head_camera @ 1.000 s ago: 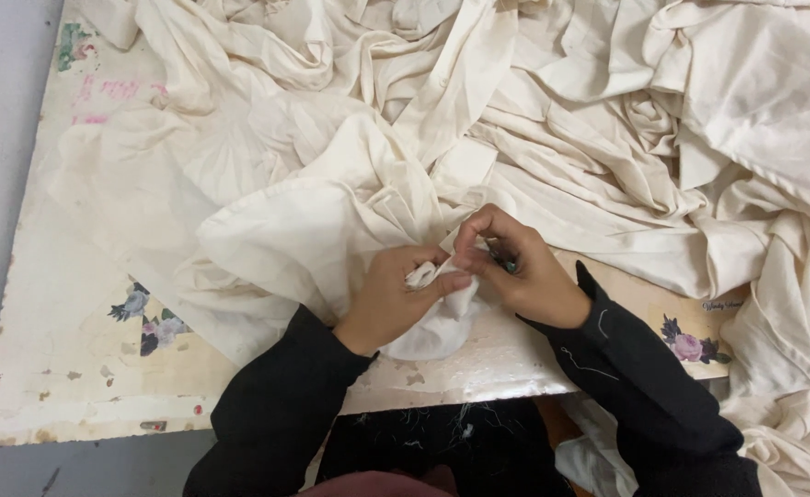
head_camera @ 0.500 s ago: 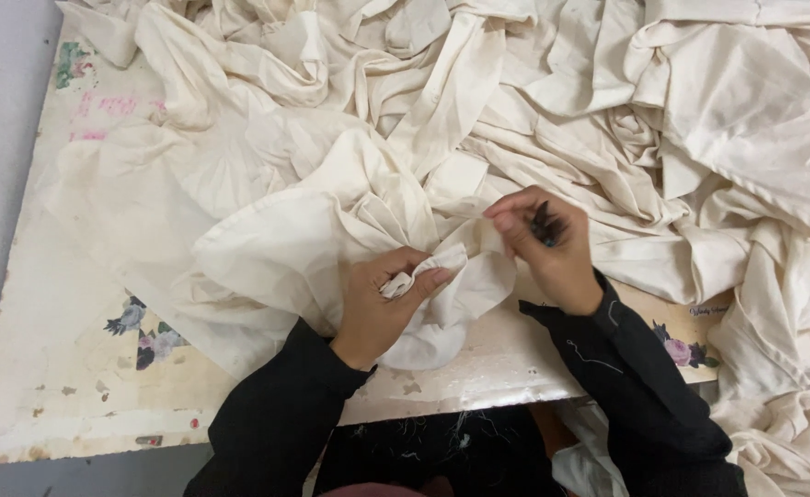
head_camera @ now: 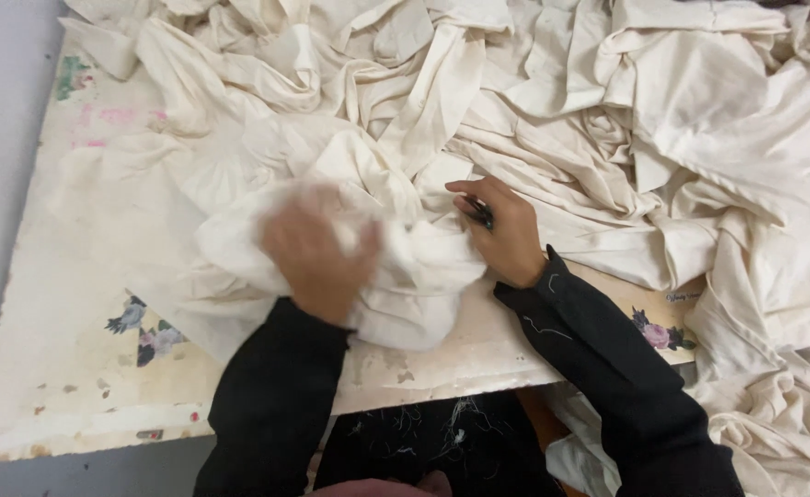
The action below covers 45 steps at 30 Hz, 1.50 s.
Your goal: Trimming excess threads from white fabric garments using thread nippers in a production environment.
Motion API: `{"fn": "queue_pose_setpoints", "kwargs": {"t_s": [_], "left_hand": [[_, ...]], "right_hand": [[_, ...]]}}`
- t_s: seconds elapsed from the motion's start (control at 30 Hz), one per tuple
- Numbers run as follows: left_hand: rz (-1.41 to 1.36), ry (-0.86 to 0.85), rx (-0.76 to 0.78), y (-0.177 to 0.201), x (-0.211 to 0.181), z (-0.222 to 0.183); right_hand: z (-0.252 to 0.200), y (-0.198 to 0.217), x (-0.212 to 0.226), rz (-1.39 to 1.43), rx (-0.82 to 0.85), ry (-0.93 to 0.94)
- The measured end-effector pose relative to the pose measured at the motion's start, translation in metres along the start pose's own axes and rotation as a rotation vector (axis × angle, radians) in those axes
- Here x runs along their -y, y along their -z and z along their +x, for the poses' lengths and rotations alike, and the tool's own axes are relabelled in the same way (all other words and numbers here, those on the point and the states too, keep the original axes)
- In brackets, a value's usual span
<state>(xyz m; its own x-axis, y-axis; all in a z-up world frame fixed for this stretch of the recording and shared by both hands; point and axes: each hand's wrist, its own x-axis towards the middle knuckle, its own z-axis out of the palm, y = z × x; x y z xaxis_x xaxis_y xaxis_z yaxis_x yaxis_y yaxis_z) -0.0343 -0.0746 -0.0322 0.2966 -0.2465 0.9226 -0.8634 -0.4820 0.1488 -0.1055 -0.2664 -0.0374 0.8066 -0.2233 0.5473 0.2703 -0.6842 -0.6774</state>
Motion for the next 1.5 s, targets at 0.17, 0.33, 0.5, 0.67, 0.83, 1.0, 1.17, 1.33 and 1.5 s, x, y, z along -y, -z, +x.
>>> {"fn": "queue_pose_setpoints", "kwargs": {"t_s": [0.17,0.33,0.5,0.67,0.83,1.0,1.17,1.33,1.5], "left_hand": [[0.582,0.665,0.735,0.001,0.051,-0.035],[0.251,0.677,0.960,0.022,0.010,-0.040],[0.157,0.427,0.900,0.061,-0.058,-0.078],[-0.714,0.422,1.147,0.109,-0.111,-0.094],[-1.358,0.007,1.335,0.113,-0.132,-0.103],[-1.419,0.130,1.128,0.136,-0.154,-0.066],[-0.605,0.489,0.782,0.153,-0.117,-0.060],[-0.484,0.937,1.112,0.158,-0.116,-0.031],[-0.142,0.661,1.044,0.105,-0.098,-0.105]], "right_hand": [[0.001,-0.005,-0.014,-0.135,0.059,-0.178],[-0.006,0.001,-0.028,-0.072,0.018,-0.160],[-0.018,0.010,-0.020,0.106,-0.104,-0.153],[-0.039,0.018,0.030,0.336,0.302,-0.250],[-0.078,0.009,0.105,0.377,0.688,0.025],[-0.099,-0.021,0.092,-0.280,0.790,-0.088],[-0.106,-0.016,0.062,0.224,0.478,-0.205],[-0.106,0.015,0.066,0.694,0.379,-0.418],[-0.106,0.044,0.107,0.646,0.479,-0.300]]}}
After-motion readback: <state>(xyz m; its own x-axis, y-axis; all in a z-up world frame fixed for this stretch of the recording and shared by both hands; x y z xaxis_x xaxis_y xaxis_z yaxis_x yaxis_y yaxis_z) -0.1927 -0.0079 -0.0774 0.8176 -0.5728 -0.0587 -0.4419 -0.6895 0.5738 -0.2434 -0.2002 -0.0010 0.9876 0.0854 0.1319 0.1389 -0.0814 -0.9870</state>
